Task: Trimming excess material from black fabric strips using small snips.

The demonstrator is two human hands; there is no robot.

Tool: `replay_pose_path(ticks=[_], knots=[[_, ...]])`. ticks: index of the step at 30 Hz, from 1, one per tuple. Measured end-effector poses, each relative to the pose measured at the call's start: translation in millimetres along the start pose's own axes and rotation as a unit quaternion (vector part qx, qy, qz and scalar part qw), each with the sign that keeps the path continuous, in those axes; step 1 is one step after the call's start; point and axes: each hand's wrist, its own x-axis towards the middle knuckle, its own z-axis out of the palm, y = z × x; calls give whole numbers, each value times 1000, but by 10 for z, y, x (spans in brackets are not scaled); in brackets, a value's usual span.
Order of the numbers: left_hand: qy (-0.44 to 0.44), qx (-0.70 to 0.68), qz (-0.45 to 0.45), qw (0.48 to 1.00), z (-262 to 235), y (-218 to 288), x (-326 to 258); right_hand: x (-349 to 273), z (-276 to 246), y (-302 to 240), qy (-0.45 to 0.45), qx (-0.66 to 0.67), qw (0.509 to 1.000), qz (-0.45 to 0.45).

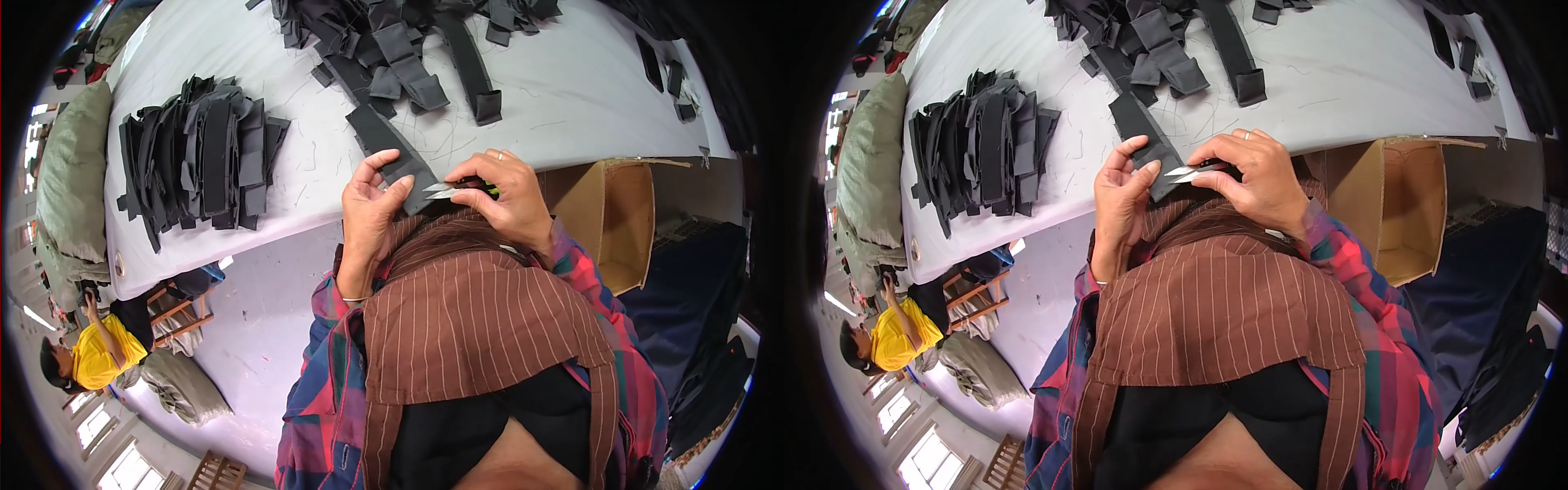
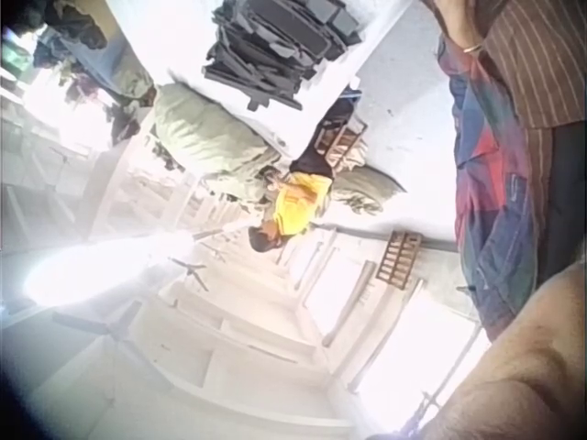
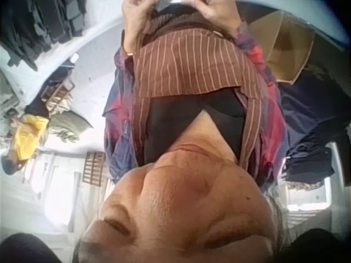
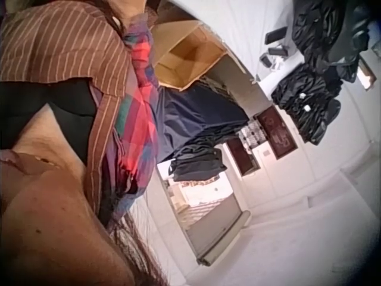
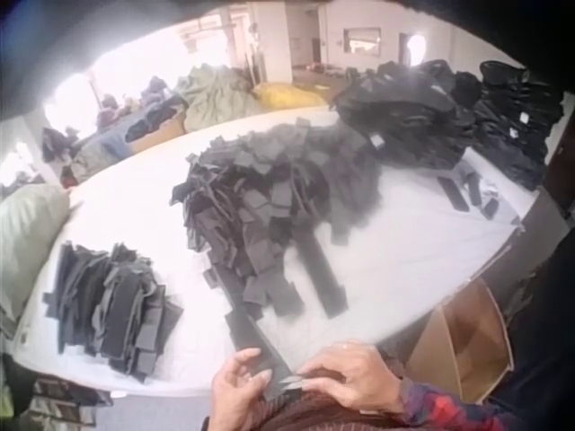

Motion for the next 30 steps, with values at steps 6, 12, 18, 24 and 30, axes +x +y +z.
replay_pose_path(ticks=[6, 12, 18, 24, 30], knots=[[-7, 8, -11, 1000, -13, 55, -18, -34, -25, 90, -14, -12, 1000, -3], [2, -2, 2, 1000, 43, 94, -37, -9, -127, 48, -14, -23, 1000, -7], [4, 16, 12, 1000, 66, 113, -32, 2, -65, 21, -1, -32, 999, -31], [7, 20, 21, 1000, 58, 104, -30, -21, -51, 19, 2, -38, 999, -34], [10, 14, 17, 1000, 61, 97, -26, -35, -20, 6, 13, -44, 999, -29]])
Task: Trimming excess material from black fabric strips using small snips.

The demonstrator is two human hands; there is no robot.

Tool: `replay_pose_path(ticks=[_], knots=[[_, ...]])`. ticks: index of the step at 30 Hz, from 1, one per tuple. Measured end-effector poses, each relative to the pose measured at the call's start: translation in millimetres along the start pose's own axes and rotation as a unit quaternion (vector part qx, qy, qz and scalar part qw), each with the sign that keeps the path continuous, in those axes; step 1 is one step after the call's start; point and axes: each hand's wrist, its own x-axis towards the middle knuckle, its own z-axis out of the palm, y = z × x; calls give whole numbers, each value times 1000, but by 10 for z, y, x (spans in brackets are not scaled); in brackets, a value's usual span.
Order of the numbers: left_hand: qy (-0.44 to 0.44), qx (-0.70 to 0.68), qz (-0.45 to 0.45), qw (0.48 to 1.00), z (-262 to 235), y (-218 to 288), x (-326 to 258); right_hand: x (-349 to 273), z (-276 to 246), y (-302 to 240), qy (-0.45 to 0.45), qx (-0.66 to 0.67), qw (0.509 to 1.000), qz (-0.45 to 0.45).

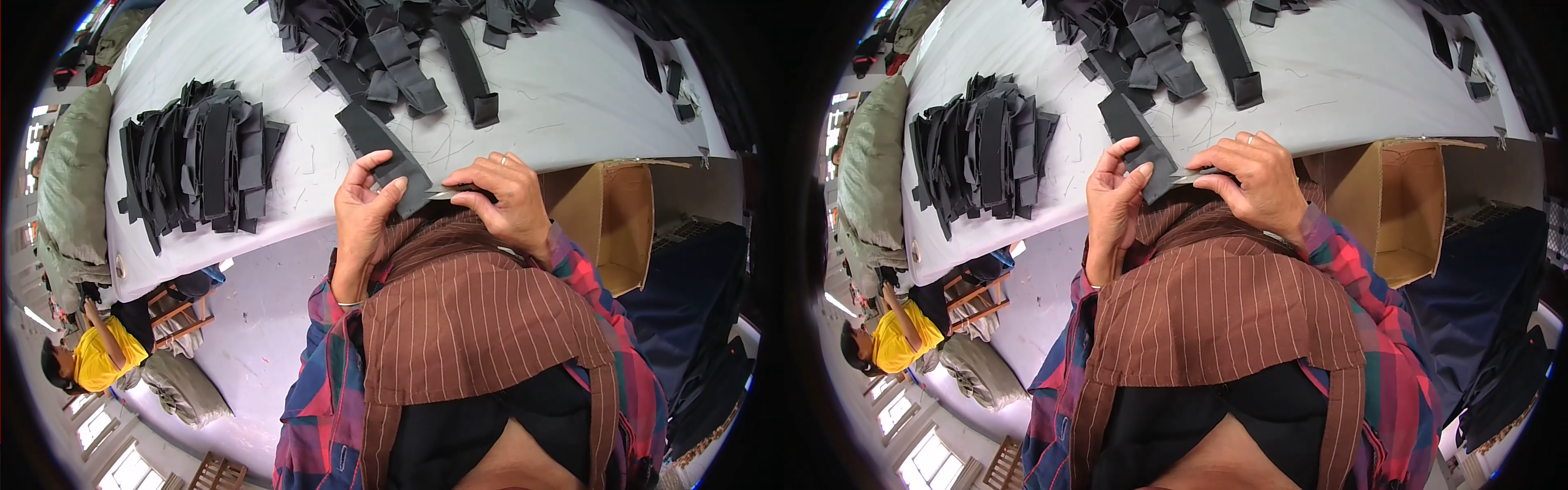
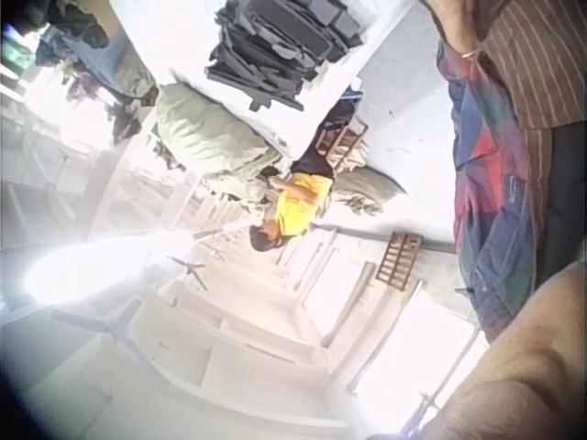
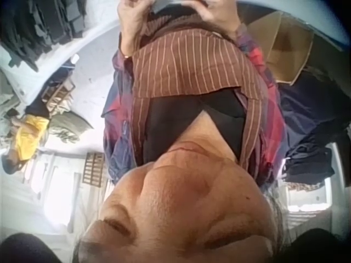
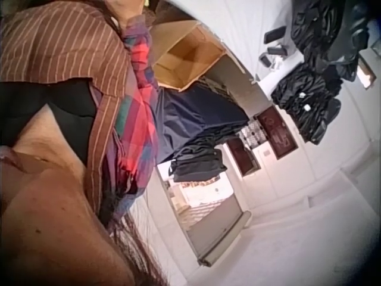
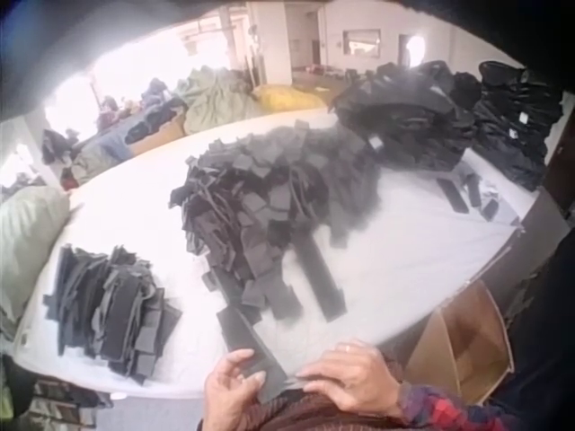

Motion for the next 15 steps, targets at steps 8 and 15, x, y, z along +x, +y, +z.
replay_pose_path(ticks=[8, 15], knots=[[-6, 0, -6, 1000, -13, -9, 2, -35, 79, 17, 19, 61, 997, 40], [-31, 3, -49, 998, 18, 32, 11, 116, 136, -36, 4, 94, 996, 4]])
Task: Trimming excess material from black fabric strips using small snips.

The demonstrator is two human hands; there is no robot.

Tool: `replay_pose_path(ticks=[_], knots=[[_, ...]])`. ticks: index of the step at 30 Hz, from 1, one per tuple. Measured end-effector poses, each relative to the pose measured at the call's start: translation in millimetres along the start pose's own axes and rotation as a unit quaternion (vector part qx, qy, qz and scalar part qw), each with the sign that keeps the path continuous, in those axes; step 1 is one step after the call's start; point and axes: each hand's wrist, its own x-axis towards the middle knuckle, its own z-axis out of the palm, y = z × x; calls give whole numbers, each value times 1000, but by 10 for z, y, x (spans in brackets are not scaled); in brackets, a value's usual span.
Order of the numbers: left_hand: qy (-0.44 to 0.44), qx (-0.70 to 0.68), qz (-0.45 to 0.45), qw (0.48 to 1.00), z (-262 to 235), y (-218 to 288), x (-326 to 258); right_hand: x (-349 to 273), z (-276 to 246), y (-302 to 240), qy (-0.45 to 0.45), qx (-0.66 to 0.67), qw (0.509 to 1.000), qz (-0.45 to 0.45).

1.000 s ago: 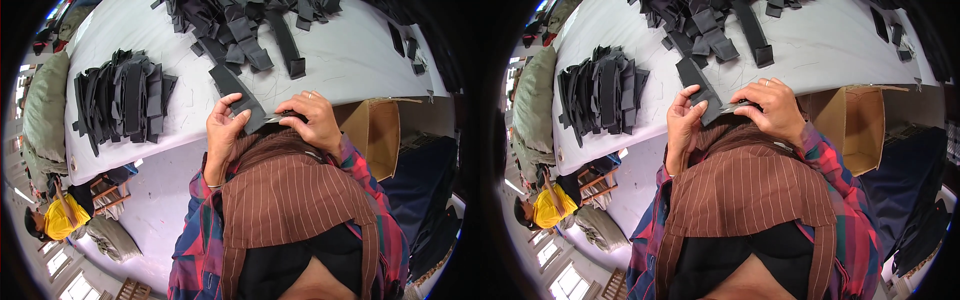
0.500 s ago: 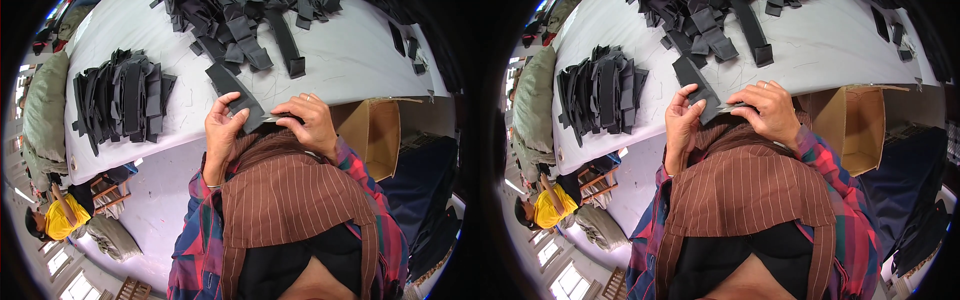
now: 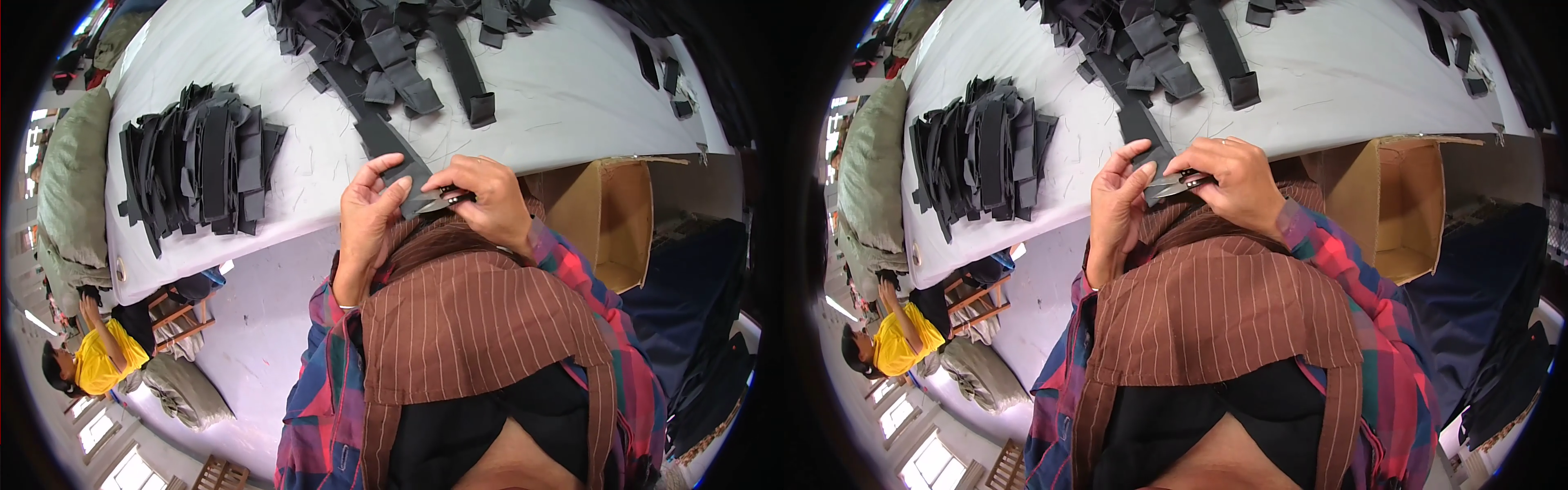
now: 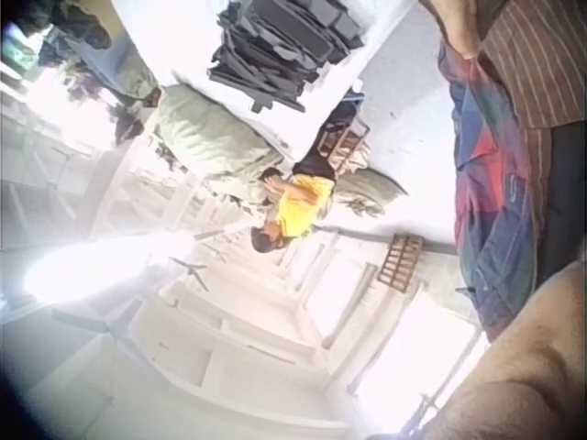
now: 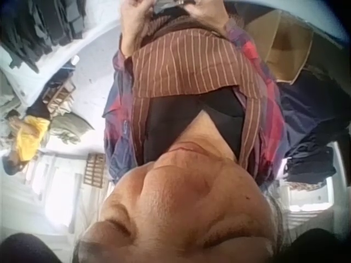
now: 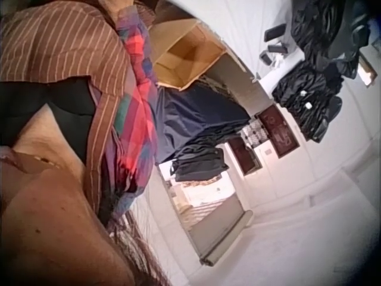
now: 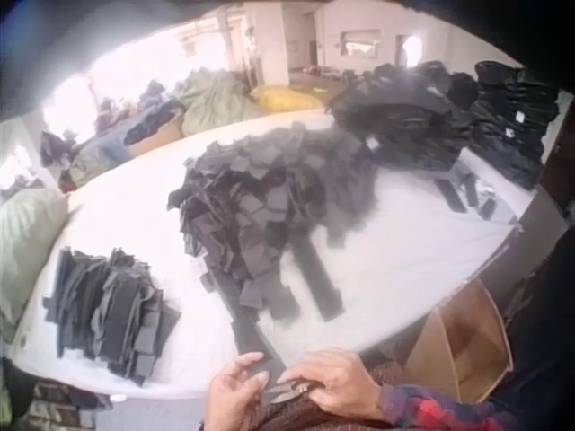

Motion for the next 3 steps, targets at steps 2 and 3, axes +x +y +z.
replay_pose_path(ticks=[2, 3], knots=[[-34, 143, -38, 988, -50, 110, -22, 33, -8, -17, 6, 75, 996, 48], [-58, 283, -71, 955, -112, 230, -22, 96, -23, -29, 8, 110, 992, 59]])
